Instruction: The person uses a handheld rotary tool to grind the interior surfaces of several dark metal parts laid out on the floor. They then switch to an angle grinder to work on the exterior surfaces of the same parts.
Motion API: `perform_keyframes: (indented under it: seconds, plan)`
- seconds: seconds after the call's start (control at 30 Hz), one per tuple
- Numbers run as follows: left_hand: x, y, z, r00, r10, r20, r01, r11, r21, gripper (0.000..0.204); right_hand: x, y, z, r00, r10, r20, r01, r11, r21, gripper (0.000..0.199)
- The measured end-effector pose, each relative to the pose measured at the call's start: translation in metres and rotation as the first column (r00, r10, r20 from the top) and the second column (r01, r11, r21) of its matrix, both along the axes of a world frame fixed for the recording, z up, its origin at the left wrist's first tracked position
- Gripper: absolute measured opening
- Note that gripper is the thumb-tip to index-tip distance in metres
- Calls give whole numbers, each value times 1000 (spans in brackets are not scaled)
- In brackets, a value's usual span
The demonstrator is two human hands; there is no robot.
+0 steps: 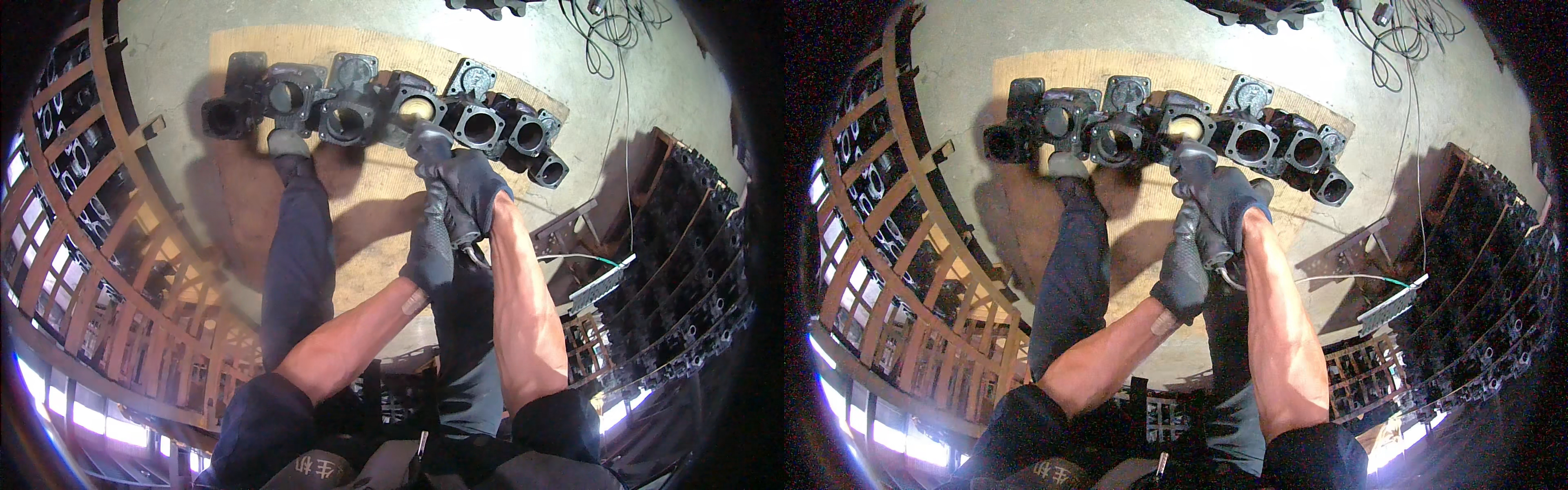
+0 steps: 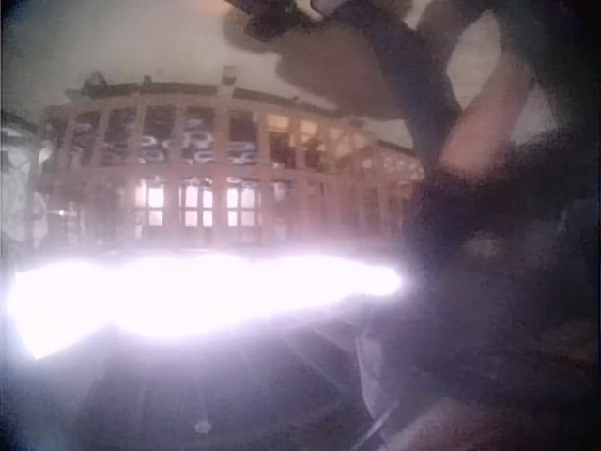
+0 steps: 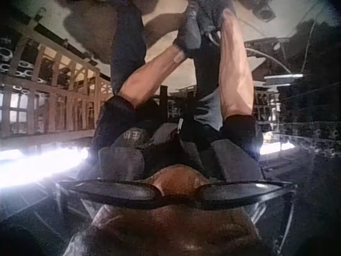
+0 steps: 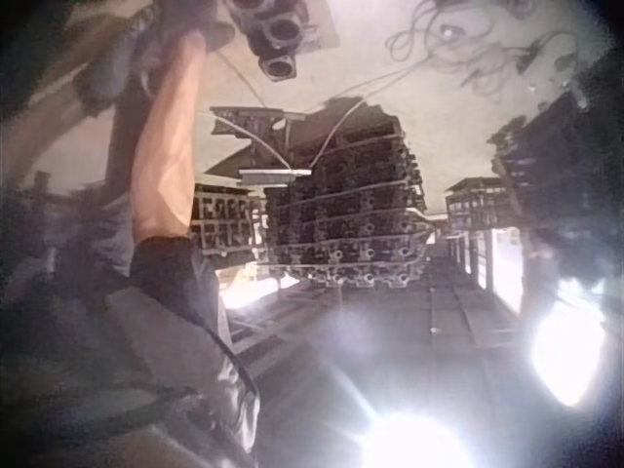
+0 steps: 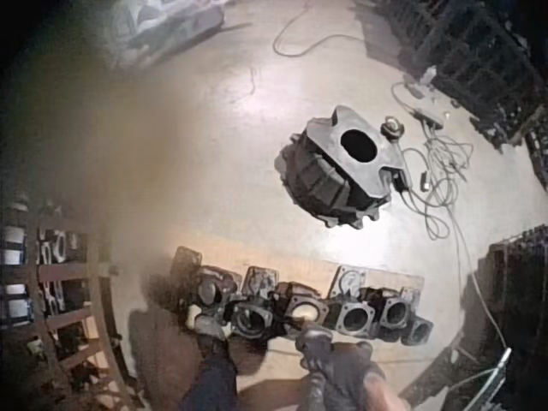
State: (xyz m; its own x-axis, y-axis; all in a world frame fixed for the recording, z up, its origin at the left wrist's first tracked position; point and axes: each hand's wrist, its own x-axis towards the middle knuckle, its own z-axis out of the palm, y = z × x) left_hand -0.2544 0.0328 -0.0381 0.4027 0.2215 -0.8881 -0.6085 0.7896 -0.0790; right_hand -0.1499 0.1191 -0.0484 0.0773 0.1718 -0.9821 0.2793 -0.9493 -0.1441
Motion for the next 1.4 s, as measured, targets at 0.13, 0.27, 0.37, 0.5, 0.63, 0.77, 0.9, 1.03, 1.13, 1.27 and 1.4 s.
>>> perform_keyframes:
  seconds: [0.13, 0.27, 0.37, 0.5, 0.63, 0.77, 0.9, 1.03, 1.13, 1.27, 1.4]
  plan:
    - [7, 14, 2, 994, 97, 55, -91, 991, -102, 48, 6, 2, -7, 1000, -18, 23, 17, 1000, 12, 38]
    - [4, 15, -7, 996, 72, 44, -70, 996, -46, 44, 0, 18, 2, 1000, -23, 0, 23, 999, -37, 50]
    - [7, 9, -2, 999, 29, -16, -30, 999, -22, 41, 5, 28, 28, 989, 146, 33, -142, 985, -94, 43]
    - [-23, 8, -9, 983, -141, -115, 169, 941, 292, 36, 14, -8, -33, 987, 148, -64, -140, 983, 117, 39]
    - [-19, 19, 5, 996, -47, 77, 41, 996, 80, 43, -10, -20, -45, 993, 116, 28, -119, 974, 192, 41]
    - [-25, 6, -9, 987, -43, 158, 24, 992, 122, 44, -4, -26, -48, 998, 37, 47, -48, 964, 261, 43]
    - [-36, -6, -45, 976, -152, 157, 128, 980, 155, 38, 41, -18, -1, 989, -138, -60, 147, 972, 186, 43]
    - [-66, 5, -64, 962, -272, -24, 273, 957, 99, 35, 92, -80, 33, 792, -364, 491, 274, 930, 247, 48]
    - [-5, 24, -13, 875, -356, -327, 389, 921, 38, 54, 221, -217, 37, 169, -346, 923, -185, 909, 374, 39]
    - [-4, 24, -15, 854, -397, -337, 428, 903, 22, 53, 315, -368, 34, -24, -626, 779, 762, 493, 420, 53]
    - [11, 36, 17, 883, -322, -341, 336, 942, -18, 37, 319, -365, 21, -330, -937, 113, 861, -250, 443, 48]
